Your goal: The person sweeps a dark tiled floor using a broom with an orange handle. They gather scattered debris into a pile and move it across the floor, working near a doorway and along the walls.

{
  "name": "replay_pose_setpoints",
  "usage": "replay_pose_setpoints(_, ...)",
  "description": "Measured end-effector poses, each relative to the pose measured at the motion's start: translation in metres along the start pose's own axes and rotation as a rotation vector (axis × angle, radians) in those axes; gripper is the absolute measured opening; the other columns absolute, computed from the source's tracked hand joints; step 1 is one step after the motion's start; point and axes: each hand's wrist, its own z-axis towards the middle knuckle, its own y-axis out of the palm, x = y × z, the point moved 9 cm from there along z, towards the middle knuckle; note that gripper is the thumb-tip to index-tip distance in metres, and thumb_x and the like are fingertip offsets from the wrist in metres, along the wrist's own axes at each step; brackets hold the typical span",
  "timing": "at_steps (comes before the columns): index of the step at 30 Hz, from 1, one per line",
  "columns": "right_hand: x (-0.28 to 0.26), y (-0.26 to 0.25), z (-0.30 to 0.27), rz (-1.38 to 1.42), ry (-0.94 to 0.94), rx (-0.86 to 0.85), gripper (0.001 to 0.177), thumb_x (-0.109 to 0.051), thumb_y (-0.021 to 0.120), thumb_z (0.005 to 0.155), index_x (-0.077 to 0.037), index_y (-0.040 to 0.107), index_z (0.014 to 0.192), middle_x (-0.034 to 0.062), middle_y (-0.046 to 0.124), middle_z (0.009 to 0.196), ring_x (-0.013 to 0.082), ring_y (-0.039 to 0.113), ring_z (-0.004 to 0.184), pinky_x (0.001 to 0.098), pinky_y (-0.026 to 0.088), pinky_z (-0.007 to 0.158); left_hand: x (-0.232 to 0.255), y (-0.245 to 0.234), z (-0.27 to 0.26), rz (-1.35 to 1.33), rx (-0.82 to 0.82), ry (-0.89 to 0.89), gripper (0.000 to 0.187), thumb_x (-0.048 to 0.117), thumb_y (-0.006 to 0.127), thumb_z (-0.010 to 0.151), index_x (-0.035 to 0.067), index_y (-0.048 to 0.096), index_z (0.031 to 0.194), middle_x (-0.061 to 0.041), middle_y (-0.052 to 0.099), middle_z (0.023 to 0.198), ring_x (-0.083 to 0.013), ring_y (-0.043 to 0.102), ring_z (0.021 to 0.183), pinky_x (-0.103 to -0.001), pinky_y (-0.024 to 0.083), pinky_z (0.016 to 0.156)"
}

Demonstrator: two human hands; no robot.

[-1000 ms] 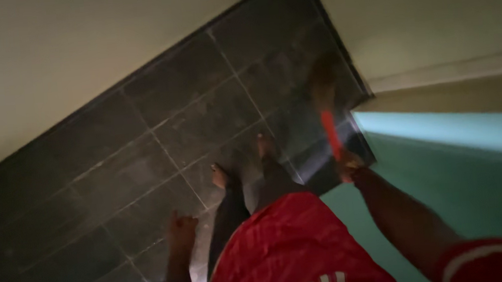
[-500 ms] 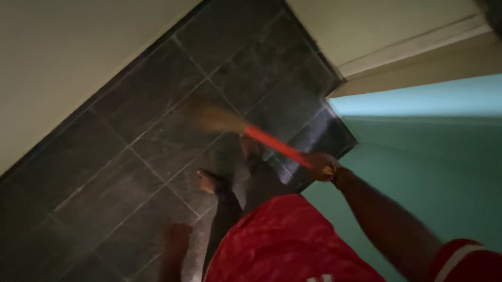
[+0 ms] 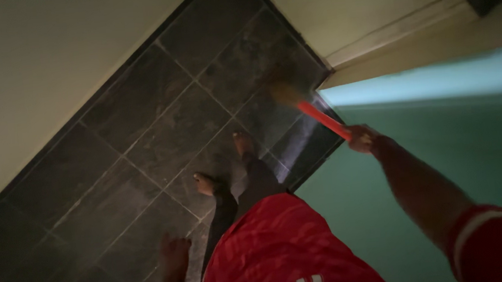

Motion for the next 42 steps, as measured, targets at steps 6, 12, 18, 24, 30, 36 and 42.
replay_pose_setpoints(6, -0.05, 0.025, -0.006, -0.04, -0.189, 0.275, 0.067, -0.01, 0.061, 0.08, -0.014, 0.049, 0.146, 0.0191, 0.073, 0.097, 0.0276, 0.072, 0.076, 0.0392, 0.058, 0.063, -0.027, 0.016, 0.001, -1.104, 0.141, -0.666, 0.079, 0.025, 0.069, 0.085, 0.006, 0.026, 0.148, -0.02, 0.028, 0.154, -0.0331, 0.03, 0.143, -0.047, 0.027, 0.118)
replay_pose_setpoints(12, -0.136, 0.092, 0.051, -0.061, -0.105, -0.11, 0.06, -0.014, 0.06, 0.086, -0.013, 0.049, 0.144, 0.0176, 0.074, 0.094, 0.027, 0.071, 0.073, 0.0394, 0.058, 0.061, -0.013, -0.026, 0.051, -0.917, 0.16, -0.574, 0.091, 0.028, 0.071, 0.085, 0.0, 0.026, 0.158, -0.024, 0.031, 0.164, -0.0365, 0.032, 0.15, -0.045, 0.029, 0.119)
replay_pose_setpoints(18, -0.184, 0.109, 0.065, -0.105, -0.324, -0.295, 0.058, -0.014, 0.06, 0.086, -0.013, 0.05, 0.143, 0.0173, 0.074, 0.093, 0.027, 0.071, 0.073, 0.0394, 0.058, 0.062, 0.01, -0.062, 0.084, -0.908, 0.25, -0.51, 0.089, 0.028, 0.071, 0.086, -0.001, 0.027, 0.159, -0.025, 0.036, 0.162, -0.0376, 0.037, 0.149, -0.045, 0.032, 0.118)
replay_pose_setpoints(24, -0.219, 0.084, 0.076, -0.121, -0.519, -0.24, 0.056, -0.015, 0.06, 0.087, -0.013, 0.051, 0.142, 0.017, 0.073, 0.093, 0.027, 0.071, 0.073, 0.0395, 0.057, 0.062, 0.03, -0.041, 0.059, -1.116, 0.248, -0.668, 0.089, 0.026, 0.069, 0.084, 0.003, 0.028, 0.159, -0.022, 0.041, 0.16, -0.0351, 0.042, 0.147, -0.045, 0.039, 0.115)
replay_pose_setpoints(30, -0.212, 0.055, 0.039, -0.192, -0.455, 0.09, 0.054, -0.015, 0.06, 0.087, -0.013, 0.052, 0.14, 0.0167, 0.073, 0.093, 0.0271, 0.07, 0.073, 0.0396, 0.057, 0.063, 0.007, -0.07, 0.019, -1.268, 0.173, -0.835, 0.091, 0.021, 0.067, 0.082, 0.008, 0.025, 0.161, -0.021, 0.041, 0.16, -0.0387, 0.044, 0.144, -0.049, 0.039, 0.114)
replay_pose_setpoints(36, -0.242, 0.073, 0.05, -0.266, -0.296, -0.072, 0.052, -0.015, 0.06, 0.088, -0.013, 0.053, 0.139, 0.0164, 0.073, 0.093, 0.0271, 0.07, 0.073, 0.0397, 0.057, 0.063, -0.04, -0.046, -0.025, -1.379, 0.364, -0.88, 0.095, 0.023, 0.069, 0.082, 0.005, 0.021, 0.162, -0.022, 0.031, 0.164, -0.0368, 0.034, 0.149, -0.047, 0.033, 0.117)
replay_pose_setpoints(42, -0.299, 0.128, 0.048, -0.329, -0.404, -0.438, 0.05, -0.015, 0.06, 0.088, -0.013, 0.053, 0.138, 0.0161, 0.073, 0.093, 0.0271, 0.07, 0.073, 0.0397, 0.057, 0.064, -0.068, 0.031, -0.03, -1.409, 0.44, -0.843, 0.096, 0.024, 0.072, 0.082, 0.002, 0.022, 0.161, -0.025, 0.029, 0.165, -0.0357, 0.031, 0.152, -0.046, 0.031, 0.119)
